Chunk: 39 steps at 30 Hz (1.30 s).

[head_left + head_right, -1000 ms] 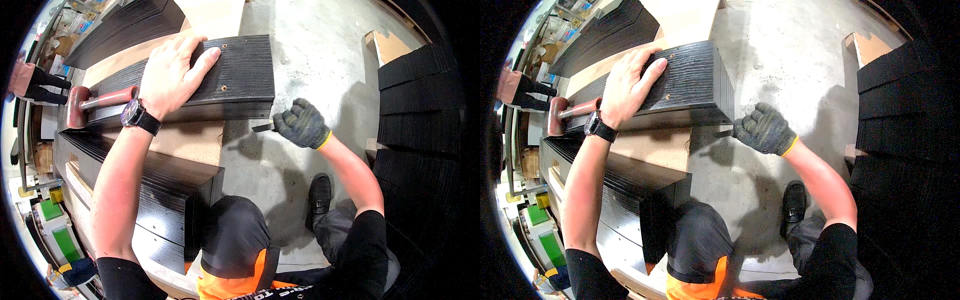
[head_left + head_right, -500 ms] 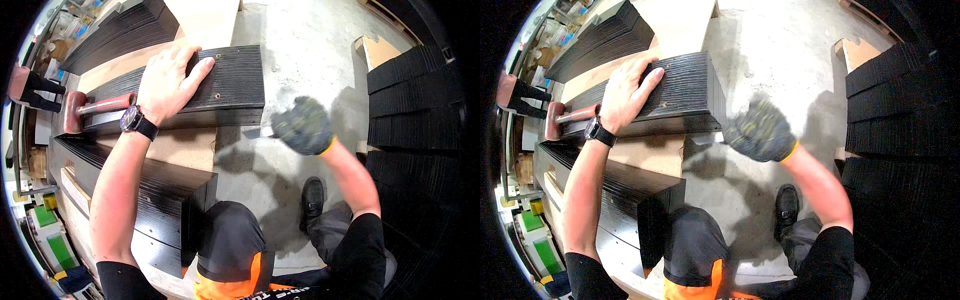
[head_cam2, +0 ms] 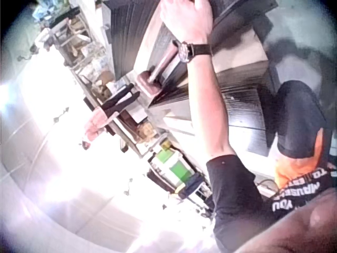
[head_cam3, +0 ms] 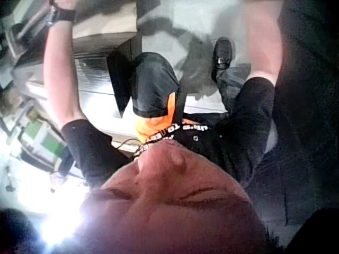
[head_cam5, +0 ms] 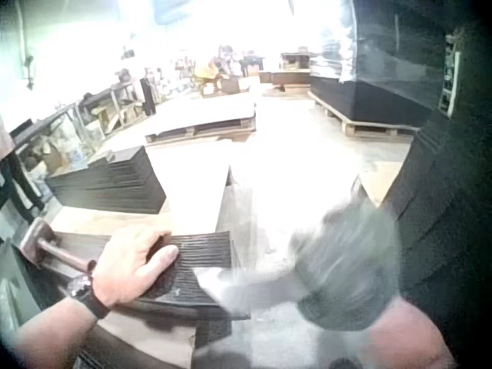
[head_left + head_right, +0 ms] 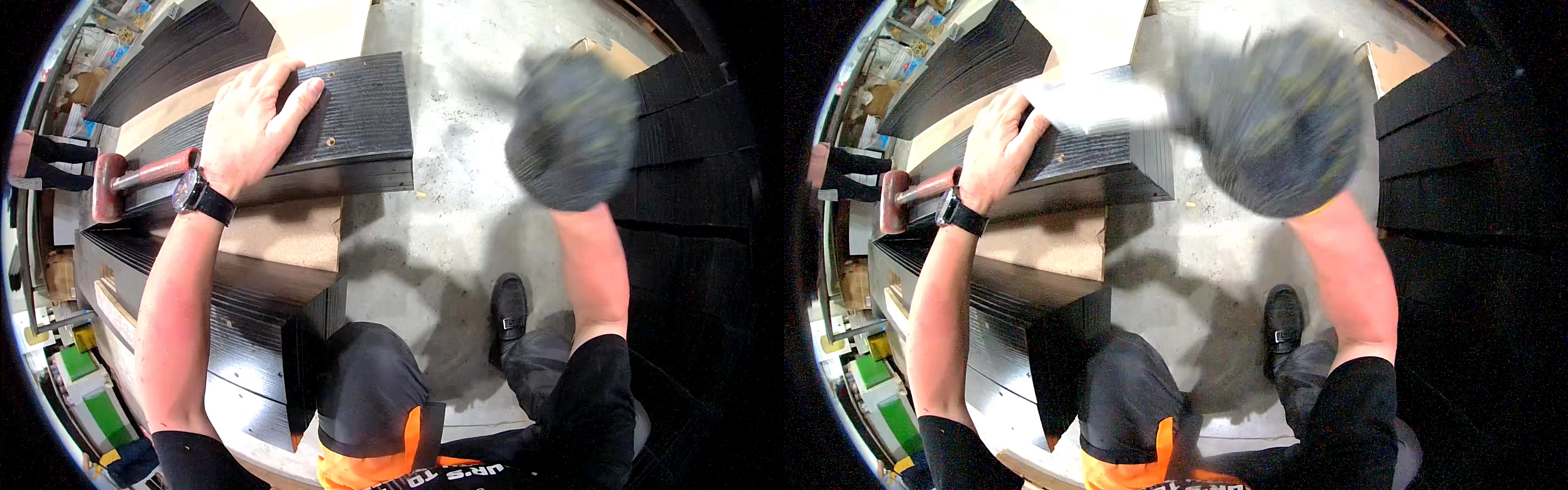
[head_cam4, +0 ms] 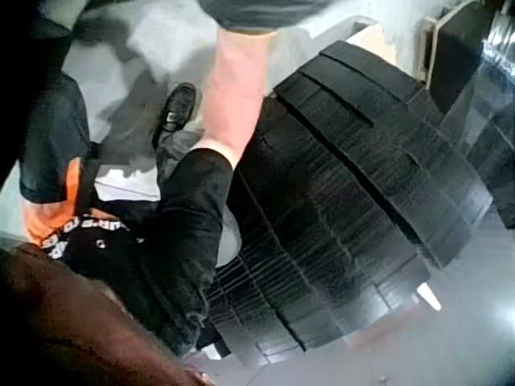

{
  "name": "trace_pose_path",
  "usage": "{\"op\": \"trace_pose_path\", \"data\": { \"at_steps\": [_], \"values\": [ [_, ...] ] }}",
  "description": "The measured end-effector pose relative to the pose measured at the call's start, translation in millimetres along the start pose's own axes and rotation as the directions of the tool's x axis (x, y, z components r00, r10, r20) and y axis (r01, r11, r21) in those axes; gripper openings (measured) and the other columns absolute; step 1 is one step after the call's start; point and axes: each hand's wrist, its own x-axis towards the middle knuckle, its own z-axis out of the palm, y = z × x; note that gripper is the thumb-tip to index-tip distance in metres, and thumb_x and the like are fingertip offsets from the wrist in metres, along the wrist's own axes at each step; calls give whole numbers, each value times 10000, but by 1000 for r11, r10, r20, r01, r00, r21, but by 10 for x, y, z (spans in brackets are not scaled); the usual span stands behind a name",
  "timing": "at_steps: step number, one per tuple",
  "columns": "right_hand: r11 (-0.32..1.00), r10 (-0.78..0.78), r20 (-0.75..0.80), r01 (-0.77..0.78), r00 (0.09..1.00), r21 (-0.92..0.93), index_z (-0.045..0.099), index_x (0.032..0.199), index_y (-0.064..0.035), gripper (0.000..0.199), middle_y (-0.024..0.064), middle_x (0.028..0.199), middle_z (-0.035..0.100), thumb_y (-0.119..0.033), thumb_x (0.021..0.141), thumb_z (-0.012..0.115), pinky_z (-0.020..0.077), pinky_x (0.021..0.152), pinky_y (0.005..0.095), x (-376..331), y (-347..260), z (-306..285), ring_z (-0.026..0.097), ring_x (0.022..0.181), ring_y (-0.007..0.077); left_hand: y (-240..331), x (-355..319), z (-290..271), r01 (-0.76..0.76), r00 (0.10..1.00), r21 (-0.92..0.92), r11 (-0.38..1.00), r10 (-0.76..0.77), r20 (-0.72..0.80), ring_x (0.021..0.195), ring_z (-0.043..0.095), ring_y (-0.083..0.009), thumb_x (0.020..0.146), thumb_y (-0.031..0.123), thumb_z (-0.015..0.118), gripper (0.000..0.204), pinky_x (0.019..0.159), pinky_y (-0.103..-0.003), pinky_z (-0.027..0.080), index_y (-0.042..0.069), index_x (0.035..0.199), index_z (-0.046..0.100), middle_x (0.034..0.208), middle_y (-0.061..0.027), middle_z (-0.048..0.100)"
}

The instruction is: The person handles a stack of black wooden panels, uses a scraper or small tool to clean the edges, and then uses a red mallet to tap components into place on larger wooden beams.

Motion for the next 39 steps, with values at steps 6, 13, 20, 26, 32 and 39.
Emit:
{"op": "trace_pose_path", "data": {
  "at_steps": [6, 13, 20, 26, 32, 39],
  "values": [
    [645, -73, 121, -46, 990, 763, 656, 874, -94, 209, 20, 627, 504, -220, 713, 699, 391, 519, 364, -551, -536, 272, 487, 548, 209, 84, 78, 0, 15, 1000, -10, 1000, -15, 17, 1039, 576, -343, 939, 455, 487, 469, 929, -410, 416, 41, 1126, 605, 1081, -178, 629],
    [700, -105, 137, -25, 985, 714, 659, 932, -128, 205, 47, 763, 570, -227, 754, 633, 419, 590, 388, -452, -497, 411, 535, 673, 206, 69, 48, 64, 6, 1000, -34, 999, -6, 6, 1034, 579, -352, 941, 439, 493, 459, 924, -412, 423, 33, 1125, 604, 1080, -183, 627],
    [982, -63, -118, 40, 991, -185, 650, 1100, -121, 349, 114, 988, 660, -244, 774, 627, 502, 701, 454, -9, -46, 114, 633, 814, 266, 1, 14, 7, -3, 999, -53, 999, 5, 33, 1071, 571, -335, 946, 445, 486, 472, 941, -406, 419, 29, 1136, 602, 1115, -179, 623],
    [694, -133, 217, -65, 967, 717, 664, 878, -115, 193, 20, 669, 562, -249, 739, 665, 447, 573, 367, -604, -570, 284, 543, 600, 203, 46, 68, 2, 20, 999, -26, 999, -19, 37, 1072, 566, -348, 945, 464, 476, 497, 947, -405, 414, 25, 1143, 599, 1123, -194, 617],
    [664, -100, 250, -123, 963, 738, 654, 854, -142, 140, 10, 630, 520, -232, 748, 649, 433, 605, 371, -695, -686, 490, 529, 587, 207, 79, 65, 17, 20, 999, -49, 999, -19, 30, 1071, 564, -357, 943, 451, 483, 481, 938, -412, 416, 24, 1130, 602, 1106, -204, 618],
    [982, 46, -141, -19, 989, 186, 616, 1060, -144, 244, 92, 961, 604, -267, 866, 534, 510, 762, 430, 572, 242, -25, 602, 830, 240, 17, 18, -128, 26, 998, 4, 1000, -26, 50, 1053, 566, -362, 947, 405, 494, 431, 922, -415, 421, 25, 1115, 606, 1097, -195, 621]
  ]
}}
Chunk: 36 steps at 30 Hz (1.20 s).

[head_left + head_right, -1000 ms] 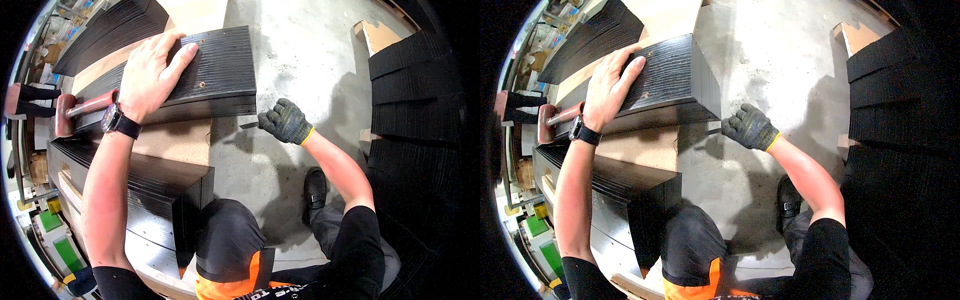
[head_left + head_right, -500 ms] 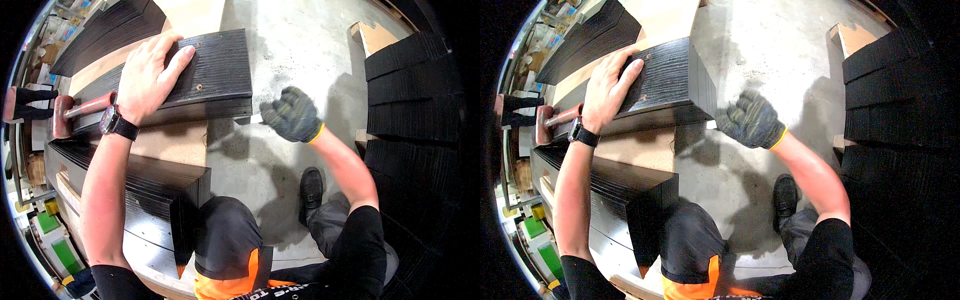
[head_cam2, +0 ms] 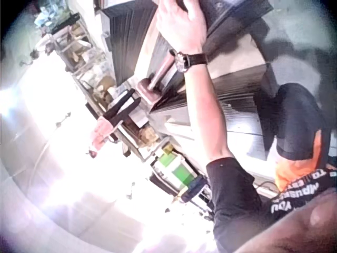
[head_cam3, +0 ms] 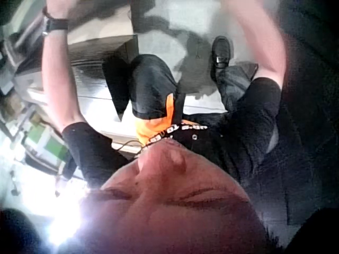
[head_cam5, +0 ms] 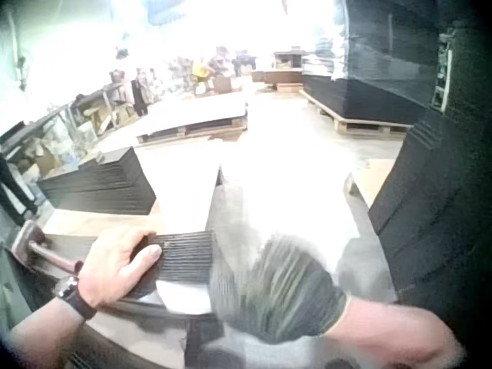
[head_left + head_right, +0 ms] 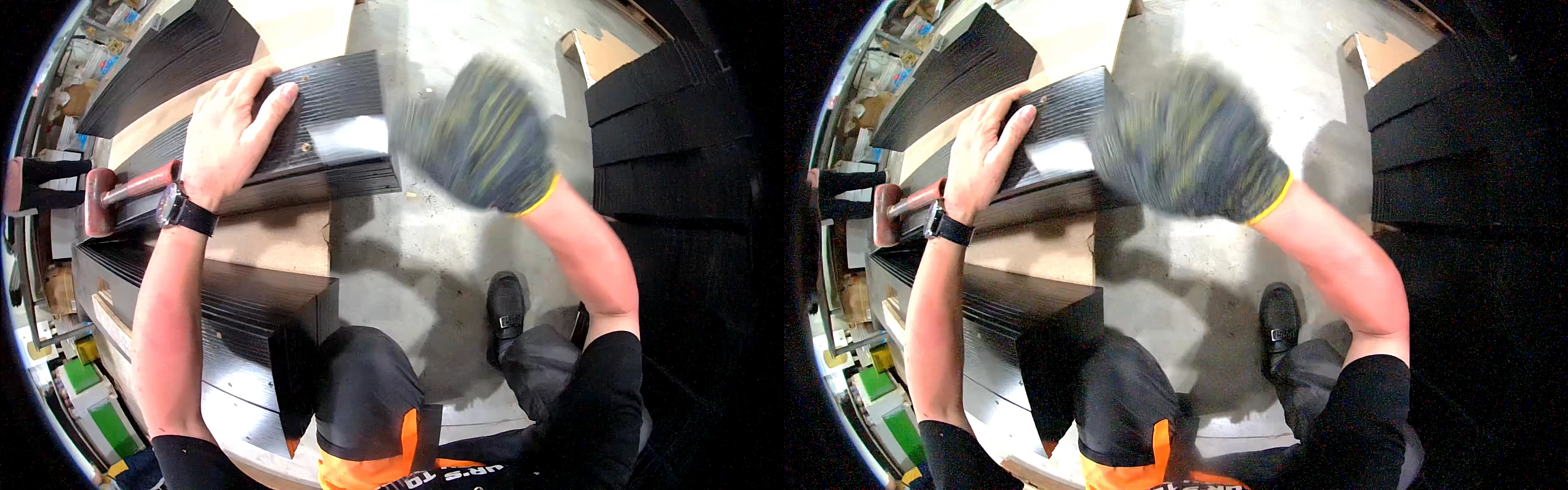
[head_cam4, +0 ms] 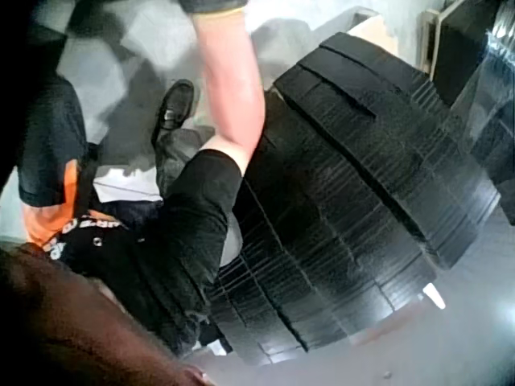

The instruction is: The person handles a stack of black wooden panels, uses a scraper or small tool to clean the edges, and then uses a red mallet to tap components into place on larger wooden beams.

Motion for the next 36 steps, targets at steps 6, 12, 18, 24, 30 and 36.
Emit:
{"op": "trace_pose_path", "data": {
  "at_steps": [6, 12, 18, 24, 30, 36],
  "values": [
    [984, 168, -78, -171, 983, -42, 635, 1024, -119, 245, 97, 865, 597, -262, 840, 558, 471, 655, 412, 327, 399, -16, 591, 760, 262, 56, 46, 138, -2, 1000, -38, 999, 2, 0, 1017, 572, -353, 943, 398, 500, 423, 900, -416, 418, 33, 1129, 606, 1068, -183, 624],
    [848, 405, 76, -405, 911, 342, 613, 810, -130, 89, 90, 674, 598, -193, 755, 582, 442, 596, 408, 655, 29, 253, 577, 580, 267, 17, 31, 118, 61, 998, -98, 993, -62, -11, 1049, 559, -334, 946, 324, 516, 407, 950, -393, 401, 42, 1238, 540, 1108, -193, 599],
    [812, 277, 394, -433, 876, 392, 703, 817, -87, 189, 98, 800, 662, -227, 757, 590, 466, 774, 445, 753, -268, 254, 631, 806, 276, -450, -49, 257, 246, 889, -622, 743, -429, -161, 1172, 481, -203, 979, 187, 453, 427, 1049, -331, 338, -13, 1352, 395, 1245, -133, 521],
    [146, 891, 220, -711, 396, 688, 570, 1189, -15, 571, 255, 1256, 532, -482, 860, 593, 395, 1021, 458, -140, -229, 575, 531, 1172, 372, -161, 70, 181, 293, 948, -475, 830, -317, 31, 1131, 538, -227, 1024, 369, 363, 496, 1041, -332, 342, -23, 1291, 508, 1182, -150, 615],
    [112, 722, 400, -666, 565, 738, 308, 1454, 0, 758, 206, 1543, 220, -540, 940, 446, 205, 1152, 455, 216, -1435, -339, 235, 1429, 328, -264, 15, 126, 282, 959, -286, 916, -268, 88, 1070, 564, -227, 1015, 395, 400, 516, 974, -317, 383, -55, 1165, 604, 1129, -147, 640],
    [226, 786, 198, -570, 586, 790, 292, 1449, 21, 757, 240, 1512, 261, -455, 908, 525, 172, 1162, 487, 210, -1614, -344, 239, 1413, 387, -209, 10, 105, 349, 937, -307, 886, -322, 135, 1080, 547, -195, 1022, 380, 392, 503, 987, -301, 369, -57, 1168, 594, 1127, -139, 627]
  ]
}}
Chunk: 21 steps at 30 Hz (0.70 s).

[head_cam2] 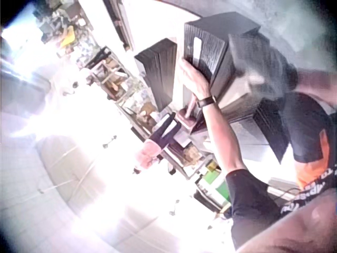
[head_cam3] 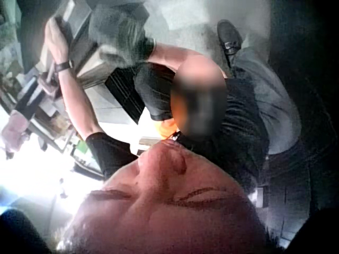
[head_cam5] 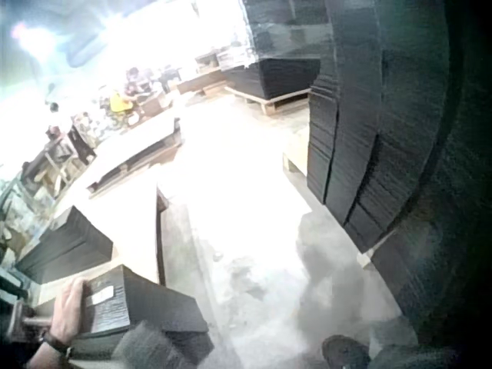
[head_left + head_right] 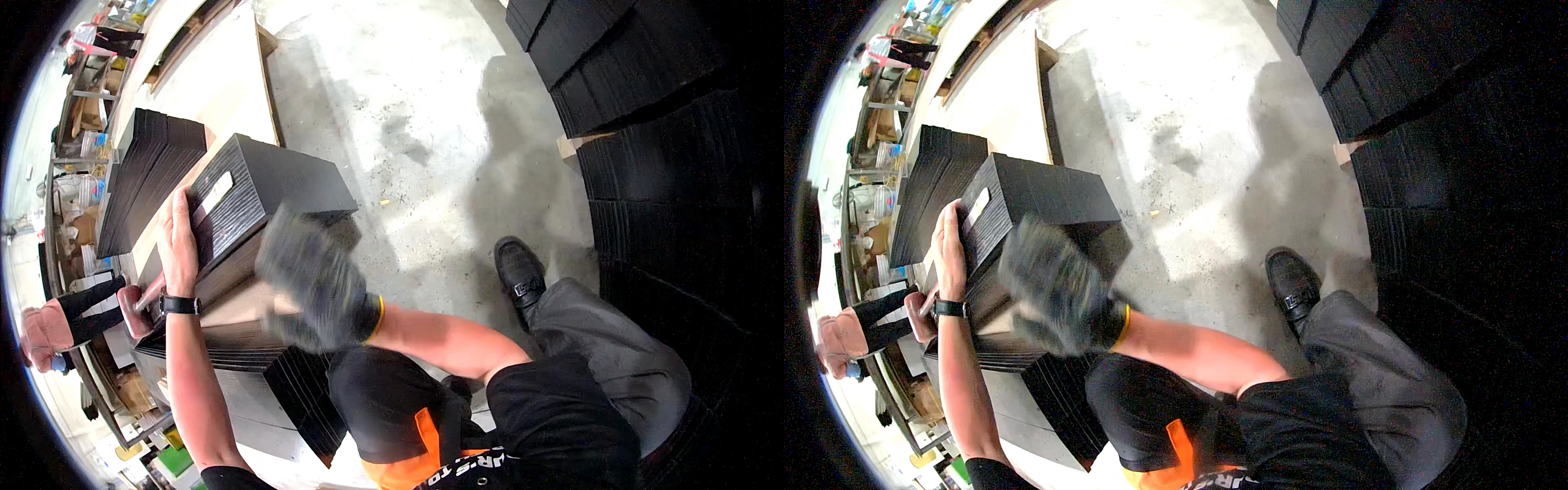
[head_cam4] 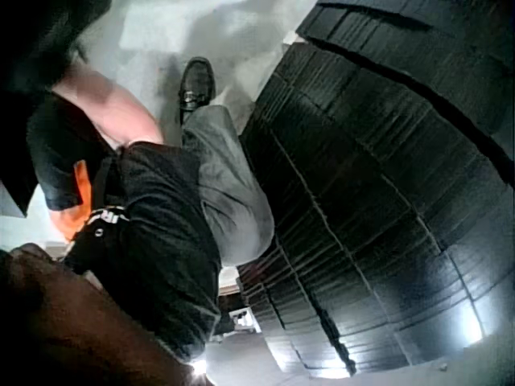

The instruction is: The person handles a stack of black wooden panels, uses a scraper or small tool to clean the edges, and then uses a red mallet to tap components into place on larger wooden beams.

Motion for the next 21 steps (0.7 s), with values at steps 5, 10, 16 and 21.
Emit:
{"op": "trace_pose_path", "data": {
  "at_steps": [5, 10, 16, 21],
  "values": [
    [981, 140, -234, -167, 962, -101, 326, 1409, 66, 707, 299, 1437, 352, -269, 860, 619, 287, 1122, 474, 340, 574, 199, 361, 1332, 439, 8, 27, -30, -43, 999, 65, 997, 42, 9, 1074, 540, -190, 1031, 378, 368, 502, 985, -299, 367, -56, 1190, 565, 1116, -128, 619],
    [565, 804, 245, -824, 542, -31, 294, 1423, 51, 637, 268, 1333, 493, -241, 919, 553, 350, 1090, 426, -718, 1172, -87, 500, 1243, 358, 38, 5, -65, -57, 998, 106, 993, 58, -6, 1018, 533, -180, 1027, 380, 373, 489, 946, -291, 373, -50, 1145, 575, 1049, -112, 609],
    [926, 297, -233, -339, 926, -168, 256, 1435, 60, 715, 290, 1439, 344, -388, 939, 511, 291, 1118, 469, -258, 652, 132, 365, 1325, 434, 59, 49, -209, -59, 998, 196, 979, 61, -7, 1023, 550, -218, 1021, 392, 365, 499, 956, -304, 376, -32, 1169, 583, 1089, -135, 617],
    [969, 96, -297, -158, 950, -191, 303, 1422, 32, 679, 266, 1383, 429, -352, 913, 536, 335, 1091, 454, 88, 713, 261, 432, 1273, 424, 26, 40, -48, -58, 998, 165, 985, 52, 42, 1017, 544, -221, 1025, 383, 362, 490, 952, -308, 377, -34, 1176, 570, 1081, -135, 606]
  ]
}}
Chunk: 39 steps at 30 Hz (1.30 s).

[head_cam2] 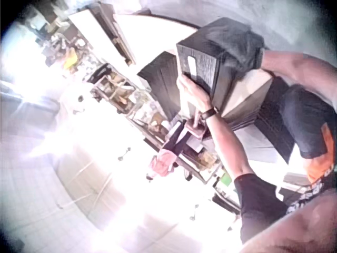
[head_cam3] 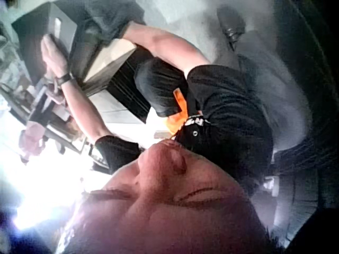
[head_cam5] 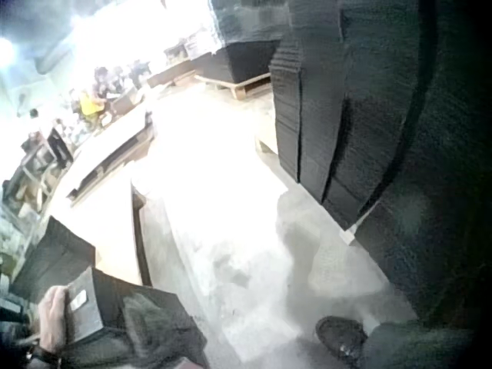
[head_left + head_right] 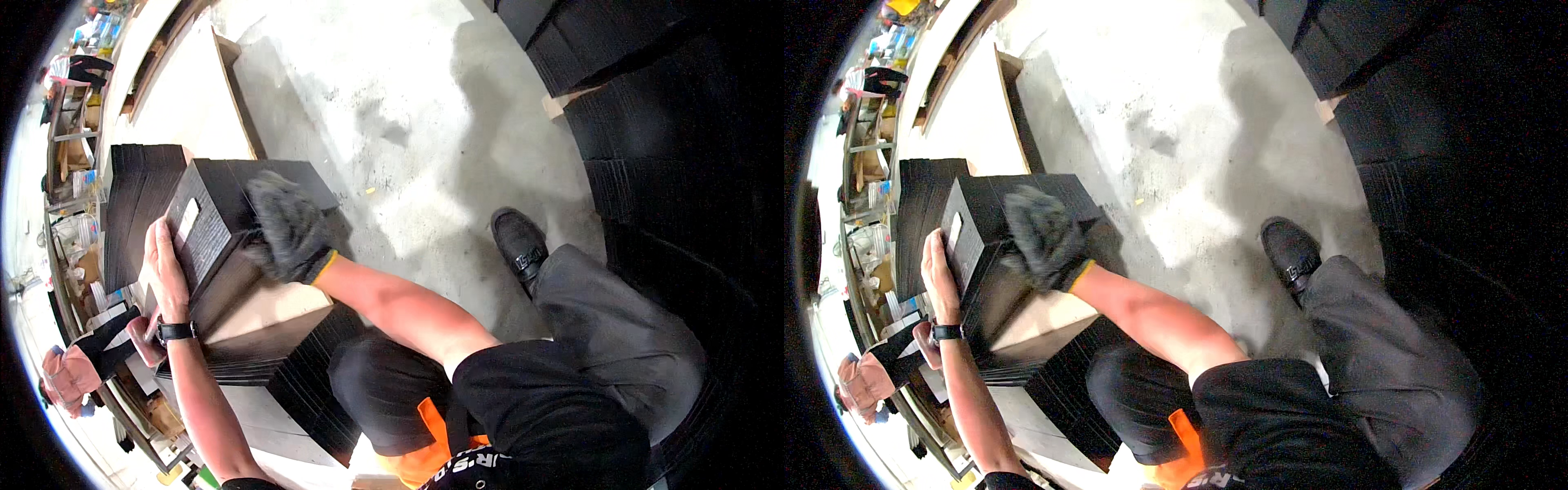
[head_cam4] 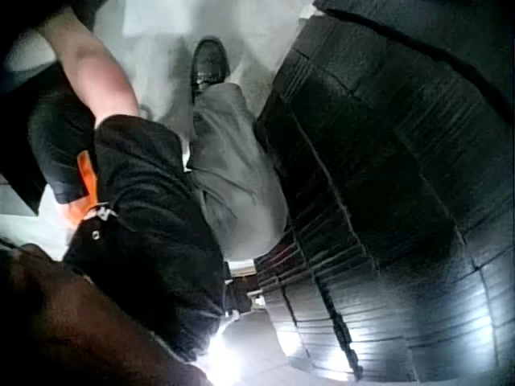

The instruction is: The person handles a stack of black wooden panels, uses a scraper or small tool to clean the edges, and then uses a red mallet to tap components into place on larger wooden beams.

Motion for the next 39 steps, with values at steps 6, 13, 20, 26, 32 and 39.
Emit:
{"op": "trace_pose_path", "data": {
  "at_steps": [6, 13, 20, 26, 32, 39],
  "values": [
    [764, 616, 231, -499, 753, -409, 330, 1397, 28, 665, 275, 1318, 484, -322, 890, 582, 394, 1026, 479, -1500, 865, -301, 491, 1200, 427, 8, 37, 5, 26, 1000, -50, 998, -26, 15, 1037, 542, -210, 1021, 388, 382, 497, 957, -304, 378, -44, 1179, 568, 1100, -137, 610],
    [911, 409, 274, -405, 870, -75, 274, 1427, 29, 722, 279, 1449, 324, -350, 890, 575, 267, 1130, 465, -679, 224, -315, 330, 1344, 420, -89, 50, -97, 62, 998, -34, 998, -61, 28, 1090, 553, -221, 1014, 406, 398, 515, 982, -306, 375, -37, 1204, 579, 1164, -151, 619],
    [846, 532, 360, -465, 766, -259, 288, 1430, 12, 704, 251, 1449, 344, -314, 874, 573, 248, 1136, 467, -732, 340, -308, 328, 1346, 396, 7, -2, -40, 26, 1000, -33, 999, -25, 17, 1050, 553, -223, 1029, 383, 370, 502, 958, -317, 386, -50, 1184, 572, 1113, -143, 617],
    [973, 217, 174, -228, 961, 45, 371, 1394, 1, 615, 239, 1400, 417, -323, 905, 556, 304, 1102, 494, -65, -217, -331, 403, 1296, 398, -22, -4, -81, 4, 1000, 24, 1000, -4, -24, 1035, 559, -211, 1026, 391, 382, 498, 949, -305, 394, -37, 1185, 580, 1105, -134, 623],
    [926, 373, 213, -375, 903, -33, 440, 1358, -12, 485, 192, 1414, 432, -228, 927, 491, 289, 1127, 438, -381, 186, -105, 398, 1325, 343, 13, 3, 41, 5, 1000, -53, 999, -6, -17, 917, 523, -155, 1024, 374, 395, 466, 874, -274, 407, -39, 1119, 589, 968, -81, 605],
    [546, 830, 344, -764, 438, -345, 613, 1206, -117, 395, 147, 1174, 636, -389, 948, 489, 466, 940, 414, -1325, 811, -664, 604, 1073, 329, -75, 59, -82, -4, 999, -57, 998, 6, 42, 940, 510, -135, 1027, 334, 401, 447, 891, -264, 395, -62, 1123, 586, 994, -66, 605]
  ]
}}
